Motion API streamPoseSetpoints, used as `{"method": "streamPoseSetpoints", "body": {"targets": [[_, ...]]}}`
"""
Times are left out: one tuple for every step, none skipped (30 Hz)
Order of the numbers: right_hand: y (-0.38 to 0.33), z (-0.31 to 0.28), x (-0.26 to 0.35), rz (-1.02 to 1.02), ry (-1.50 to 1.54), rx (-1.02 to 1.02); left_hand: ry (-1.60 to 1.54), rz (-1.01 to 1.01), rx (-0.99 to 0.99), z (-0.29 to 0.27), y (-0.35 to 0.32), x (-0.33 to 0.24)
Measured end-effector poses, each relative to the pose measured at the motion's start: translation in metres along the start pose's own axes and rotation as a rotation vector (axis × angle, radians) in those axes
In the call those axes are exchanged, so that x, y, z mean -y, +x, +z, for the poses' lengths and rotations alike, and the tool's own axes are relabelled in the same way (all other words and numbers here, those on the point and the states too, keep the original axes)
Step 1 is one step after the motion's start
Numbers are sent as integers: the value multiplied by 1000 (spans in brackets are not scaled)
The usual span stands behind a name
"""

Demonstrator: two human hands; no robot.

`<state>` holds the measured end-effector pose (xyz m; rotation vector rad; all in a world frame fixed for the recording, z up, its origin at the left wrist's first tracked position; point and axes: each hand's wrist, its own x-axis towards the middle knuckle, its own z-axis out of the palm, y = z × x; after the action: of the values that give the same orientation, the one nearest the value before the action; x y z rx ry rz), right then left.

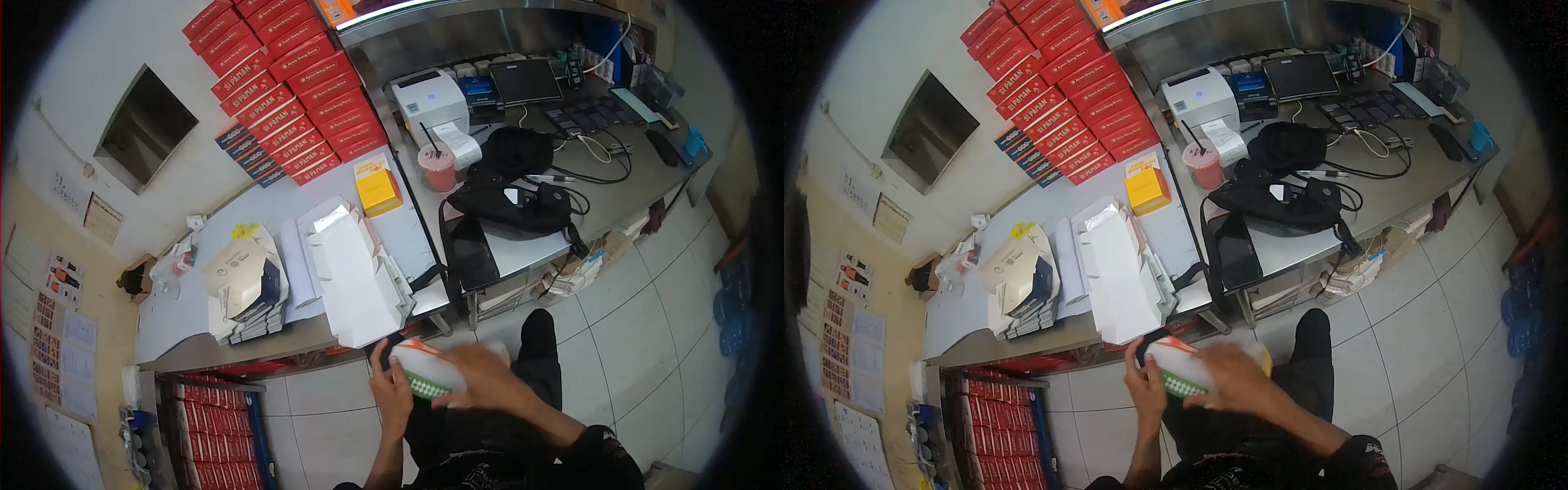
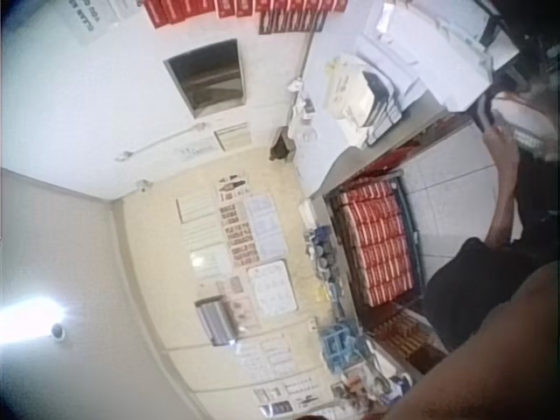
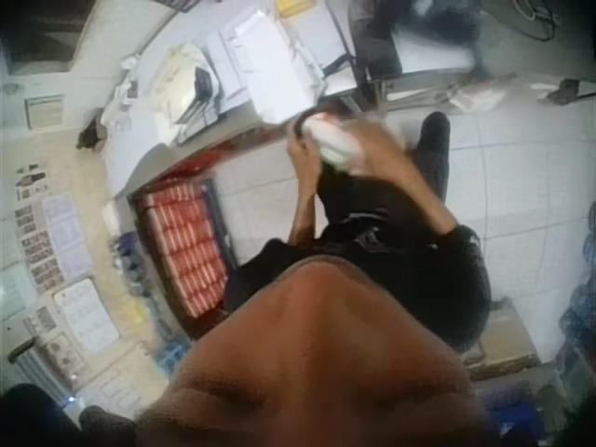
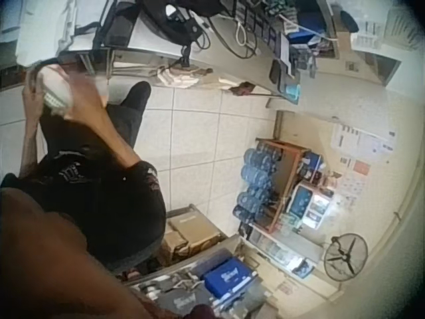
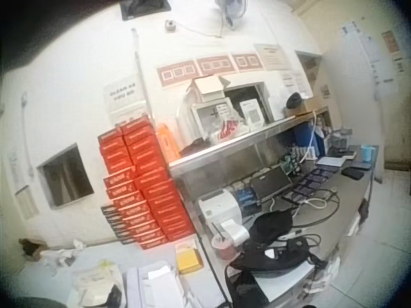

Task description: The person assembles cardboard food boxes by folding and tucking flaps into place, then sets the finished boxes aside.

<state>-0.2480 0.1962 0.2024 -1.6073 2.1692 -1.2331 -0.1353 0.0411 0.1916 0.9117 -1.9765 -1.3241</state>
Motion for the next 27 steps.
{"method": "streamPoseSetpoints", "body": {"targets": [[-7, 4, 10, -6, -54, 99, 12, 17, 37, -4, 2, -12], [-15, 12, 17, -11, -108, 198, 23, 34, 74, -8, 5, -21], [-16, 17, 16, -75, -245, 213, -66, 62, 114, -13, 8, -22], [-13, 18, 10, -28, -237, 258, -156, 83, 156, -18, 11, -24], [-8, 15, 1, 20, -230, 302, -351, 111, 209, -21, 15, -17], [1, 11, -5, 53, -218, 354, -541, 140, 243, -25, 18, -9], [12, -2, -5, 41, -236, 334, -412, 253, 66, -19, 23, -3], [19, -9, -5, 113, 34, 198, -216, 382, 16, -22, 27, 0], [25, -15, -6, 189, 299, 53, -20, 511, -26, -22, 37, -12], [30, -20, -6, 262, 564, -95, -39, 474, 31, -21, 38, -11], [36, -21, -4, 354, 943, -178, -56, 437, 83, -21, 40, -10], [41, -19, -5, 276, 975, -185, -69, 396, 134, -21, 41, -9], [47, -15, -7, 198, 1006, -192, -161, 245, 262, -23, 41, 4], [53, -13, -9, 119, 1037, -198, -252, 92, 387, -25, 42, 11], [66, -20, -11, -38, 918, -174, -406, 109, 286, -20, 43, 1], [78, -23, -20, -64, 941, -48, -350, 241, 411, -27, 56, 6], [90, -22, -35, -89, 962, 80, -289, 373, 534, -41, 74, 16], [100, -20, -48, -107, 980, 206, -229, 502, 659, -46, 89, 20], [109, -18, -54, -54, 942, 152, -285, 483, 666, -43, 95, 1], [120, -15, -63, -45, 927, 93, -239, 469, 544, -36, 101, 1], [134, -10, -73, -50, 916, 41, -187, 457, 413, -28, 107, 3], [150, -9, -74, -53, 906, -5, -136, 438, 278, -21, 112, -3], [165, -10, -73, 37, 924, 26, -354, 190, 218, -14, 113, -13], [181, -12, -66, 127, 942, 60, -321, 169, 168, -14, 126, -11], [196, -14, -59, 220, 954, 95, -291, 146, 117, -13, 140, -5], [209, -16, -57, 229, 904, 81, -261, 122, 66, -13, 155, -1], [220, -17, -57, 245, 851, 67, -309, 132, 79, -10, 171, 2]]}}
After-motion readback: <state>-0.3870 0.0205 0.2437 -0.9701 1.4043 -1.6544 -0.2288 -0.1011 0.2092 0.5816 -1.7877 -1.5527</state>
